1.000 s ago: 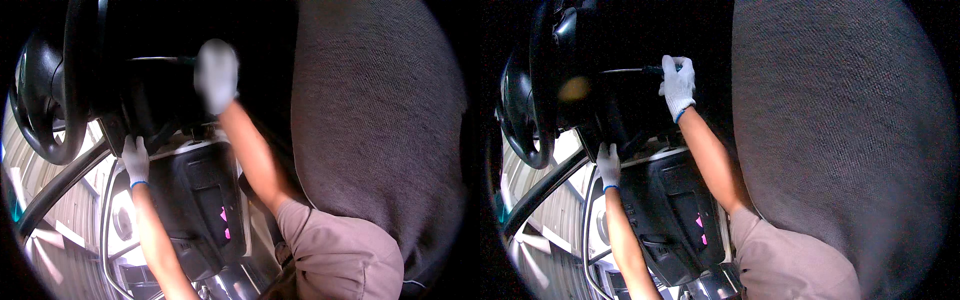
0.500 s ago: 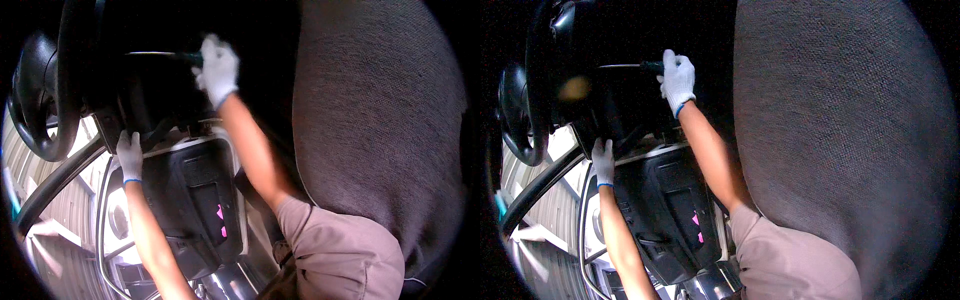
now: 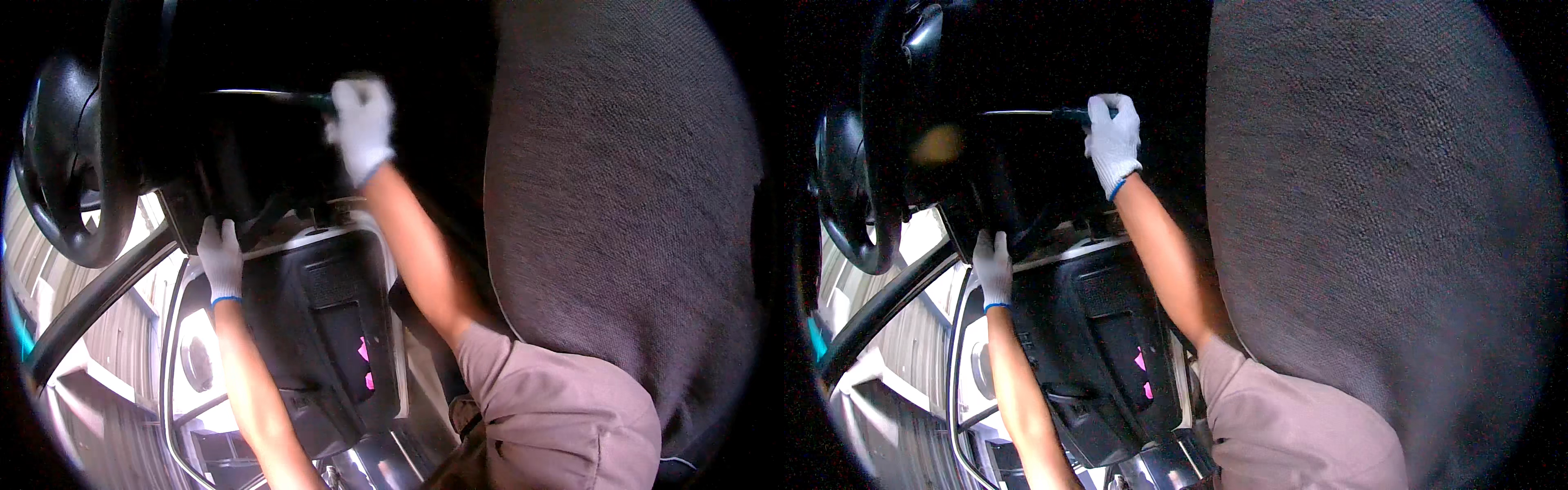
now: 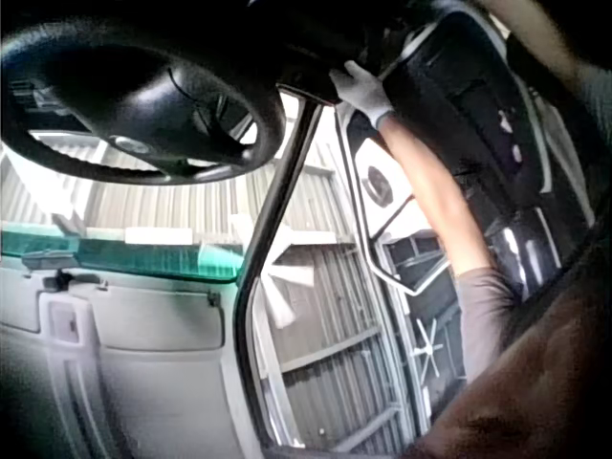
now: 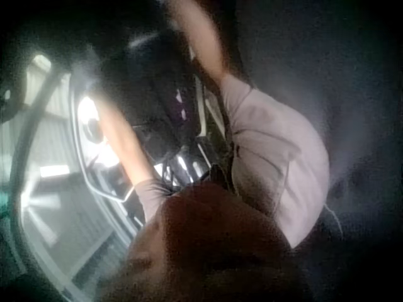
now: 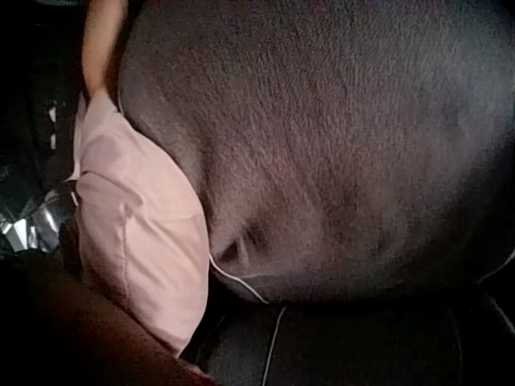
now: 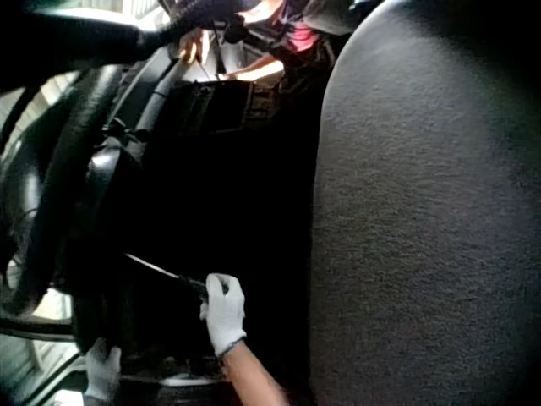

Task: The person disassembles the car dashboard by unscrewing fasteners around the steering column with a screwdriver, removing plastic trim panels by hand, and unscrewing the lower steering column cover.

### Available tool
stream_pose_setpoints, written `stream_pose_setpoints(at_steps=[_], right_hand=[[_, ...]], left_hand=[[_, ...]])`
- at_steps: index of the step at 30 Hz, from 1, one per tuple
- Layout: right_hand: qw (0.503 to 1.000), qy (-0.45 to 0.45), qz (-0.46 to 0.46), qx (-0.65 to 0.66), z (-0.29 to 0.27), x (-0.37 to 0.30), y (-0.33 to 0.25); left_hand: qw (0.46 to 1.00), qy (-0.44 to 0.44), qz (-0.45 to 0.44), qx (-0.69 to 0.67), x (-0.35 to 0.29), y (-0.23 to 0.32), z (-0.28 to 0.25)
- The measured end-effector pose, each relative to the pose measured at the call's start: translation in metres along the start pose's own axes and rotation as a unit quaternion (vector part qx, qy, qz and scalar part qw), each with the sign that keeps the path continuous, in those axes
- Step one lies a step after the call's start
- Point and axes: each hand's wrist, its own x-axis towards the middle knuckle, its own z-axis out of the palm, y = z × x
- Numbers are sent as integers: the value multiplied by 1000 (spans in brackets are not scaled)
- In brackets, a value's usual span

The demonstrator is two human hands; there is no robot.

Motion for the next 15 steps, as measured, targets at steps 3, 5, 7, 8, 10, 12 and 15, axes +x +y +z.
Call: stream_pose_setpoints(at_steps=[3,5,7,8,10,12,15], right_hand=[[986,29,-167,-3,-26,34,28],[997,25,37,67,6,-2,-14],[979,33,169,113,10,-19,-60],[978,24,175,110,10,-17,-57],[986,23,125,109,10,-19,-46],[991,50,-120,23,-24,29,21],[969,43,-228,87,0,10,11]], left_hand=[[997,32,56,-38,3,21,33],[999,30,30,-11,-1,-7,1],[999,26,13,-14,-1,-18,-7],[998,52,29,8,-1,-23,-5],[996,79,45,26,2,-22,-2],[999,32,29,6,5,15,31],[992,18,57,107,10,-4,11]])
